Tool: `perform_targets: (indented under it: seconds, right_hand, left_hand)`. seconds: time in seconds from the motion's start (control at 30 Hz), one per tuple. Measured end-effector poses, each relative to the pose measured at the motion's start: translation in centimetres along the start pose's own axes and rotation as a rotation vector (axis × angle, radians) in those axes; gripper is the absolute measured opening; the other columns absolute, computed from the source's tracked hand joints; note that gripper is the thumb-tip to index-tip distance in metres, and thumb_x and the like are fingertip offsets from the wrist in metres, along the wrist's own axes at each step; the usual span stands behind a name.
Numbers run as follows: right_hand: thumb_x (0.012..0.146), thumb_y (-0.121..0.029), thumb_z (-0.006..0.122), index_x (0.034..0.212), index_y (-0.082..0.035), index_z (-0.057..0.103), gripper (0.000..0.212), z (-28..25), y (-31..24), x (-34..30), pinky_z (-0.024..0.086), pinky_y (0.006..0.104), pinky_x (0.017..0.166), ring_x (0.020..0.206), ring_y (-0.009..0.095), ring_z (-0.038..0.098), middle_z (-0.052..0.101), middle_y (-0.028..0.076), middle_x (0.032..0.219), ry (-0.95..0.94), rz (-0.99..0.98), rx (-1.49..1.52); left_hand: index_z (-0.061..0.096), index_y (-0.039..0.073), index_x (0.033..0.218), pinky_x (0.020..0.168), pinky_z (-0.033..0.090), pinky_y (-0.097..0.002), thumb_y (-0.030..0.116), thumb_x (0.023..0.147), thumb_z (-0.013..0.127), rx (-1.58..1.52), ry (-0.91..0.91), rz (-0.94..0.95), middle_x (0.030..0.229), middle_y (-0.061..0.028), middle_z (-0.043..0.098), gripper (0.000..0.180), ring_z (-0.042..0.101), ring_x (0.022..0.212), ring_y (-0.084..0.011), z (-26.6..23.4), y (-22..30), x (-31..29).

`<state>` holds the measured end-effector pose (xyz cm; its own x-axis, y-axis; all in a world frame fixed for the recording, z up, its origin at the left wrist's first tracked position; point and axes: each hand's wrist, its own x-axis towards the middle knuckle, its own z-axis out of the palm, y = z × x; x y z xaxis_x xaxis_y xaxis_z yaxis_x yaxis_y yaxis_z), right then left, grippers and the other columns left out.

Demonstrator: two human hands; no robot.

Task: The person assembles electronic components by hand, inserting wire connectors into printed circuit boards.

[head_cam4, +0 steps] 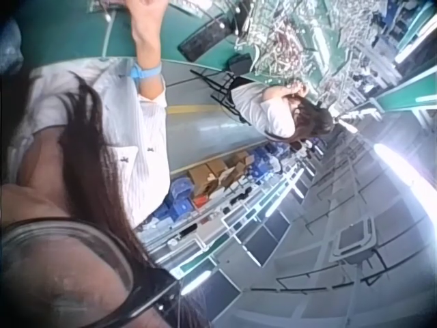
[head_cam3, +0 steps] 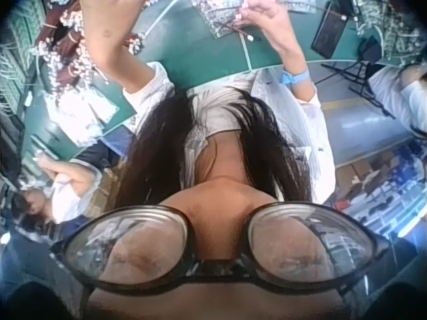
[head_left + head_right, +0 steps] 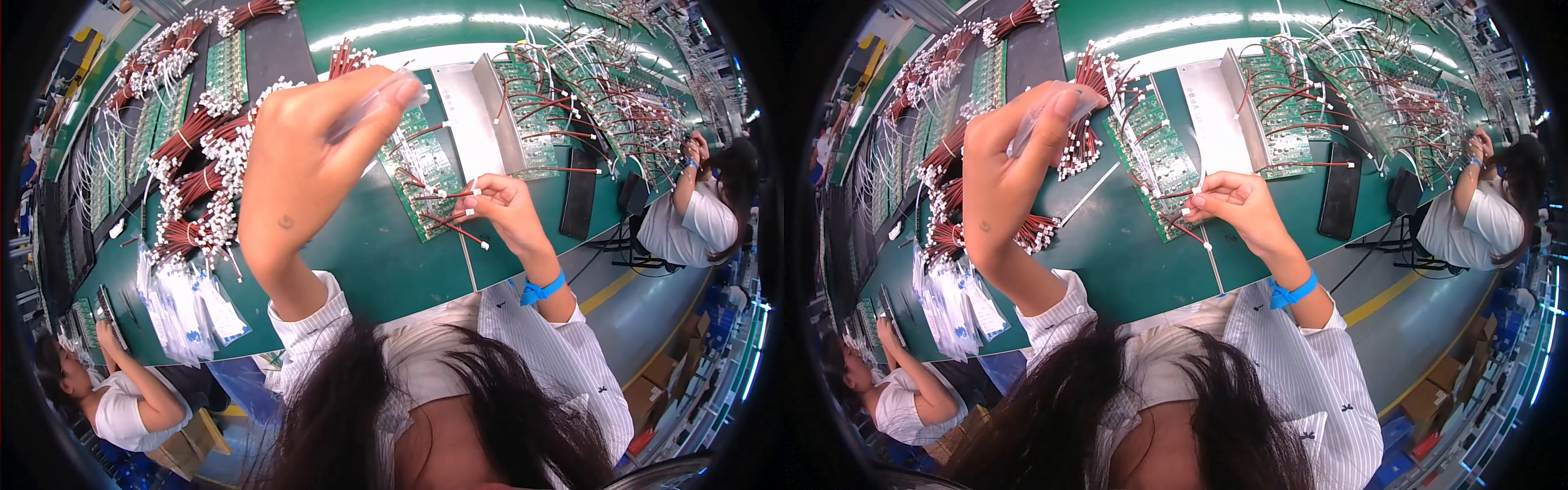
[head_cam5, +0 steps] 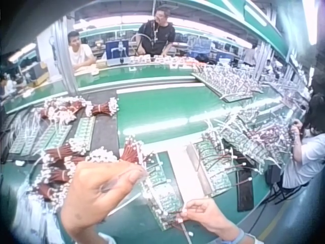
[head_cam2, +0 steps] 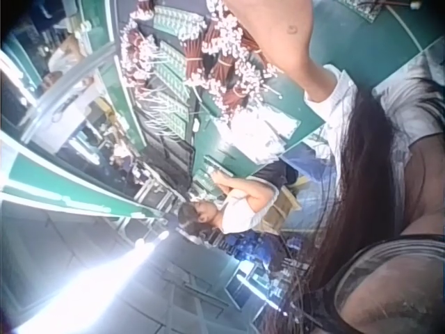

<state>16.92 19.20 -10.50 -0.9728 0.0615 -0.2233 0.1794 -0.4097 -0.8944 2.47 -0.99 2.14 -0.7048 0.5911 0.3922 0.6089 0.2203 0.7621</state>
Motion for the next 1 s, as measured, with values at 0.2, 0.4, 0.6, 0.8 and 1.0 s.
perform_targets:
  seconds: [0.2, 0.4, 0.6, 0.8, 1.0]
  right_hand:
    - [0.080, -0.001, 0.067, 0.088, 0.002, 0.063, 0.010, -0.4, 2.0, 0.3, 0.047, 0.0304, 0.081, 0.088, 0.020, 0.059, 0.062, 0.008, 0.096, 0.037, -0.320, -0.611]
    - [0.072, -0.010, 0.074, 0.082, -0.004, 0.069, 0.013, 0.2, 2.8, -0.3, 0.038, 0.0382, 0.093, 0.107, 0.027, 0.049, 0.059, 0.007, 0.105, 0.041, -0.433, -1.016]
    - [0.071, -0.008, 0.074, 0.081, -0.005, 0.072, 0.011, -0.3, 3.3, -0.4, 0.039, 0.0365, 0.093, 0.108, 0.027, 0.051, 0.061, 0.008, 0.104, 0.048, -0.421, -0.973]
    - [0.067, -0.004, 0.076, 0.082, -0.004, 0.071, 0.016, 0.0, 2.9, -0.5, 0.042, 0.0365, 0.090, 0.106, 0.027, 0.052, 0.062, 0.007, 0.103, 0.022, -0.469, -1.011]
    - [0.067, -0.006, 0.076, 0.082, -0.008, 0.073, 0.015, -0.4, 3.3, -0.6, 0.037, 0.0386, 0.097, 0.112, 0.026, 0.048, 0.063, 0.003, 0.103, -0.009, -0.439, -0.966]
  left_hand:
    - [0.069, 0.001, 0.091, 0.050, 0.035, -0.0209, 0.018, 0.092, 0.056, 0.014, -0.015, 0.012, 0.065, -0.0017, 0.059, 0.022, 0.044, 0.054, -0.0048, 0.1, -0.1, -0.2]
    - [0.069, 0.001, 0.092, 0.050, 0.036, -0.0220, 0.020, 0.092, 0.057, 0.028, -0.007, 0.060, 0.063, -0.0019, 0.058, 0.023, 0.046, 0.055, -0.0058, 0.4, -0.1, -0.1]
    - [0.069, 0.001, 0.092, 0.050, 0.036, -0.0219, 0.020, 0.092, 0.058, 0.052, -0.014, 0.031, 0.062, -0.0021, 0.058, 0.023, 0.046, 0.054, -0.0060, 0.1, 0.0, -0.2]
    - [0.069, 0.001, 0.093, 0.049, 0.035, -0.0221, 0.020, 0.092, 0.057, 0.039, 0.001, 0.052, 0.062, -0.0021, 0.058, 0.023, 0.046, 0.053, -0.0062, 0.3, -0.1, -0.2]
    - [0.069, 0.001, 0.091, 0.048, 0.034, -0.0220, 0.020, 0.093, 0.056, 0.041, 0.007, 0.056, 0.061, -0.0008, 0.056, 0.023, 0.045, 0.052, -0.0058, 0.3, -0.1, -0.1]
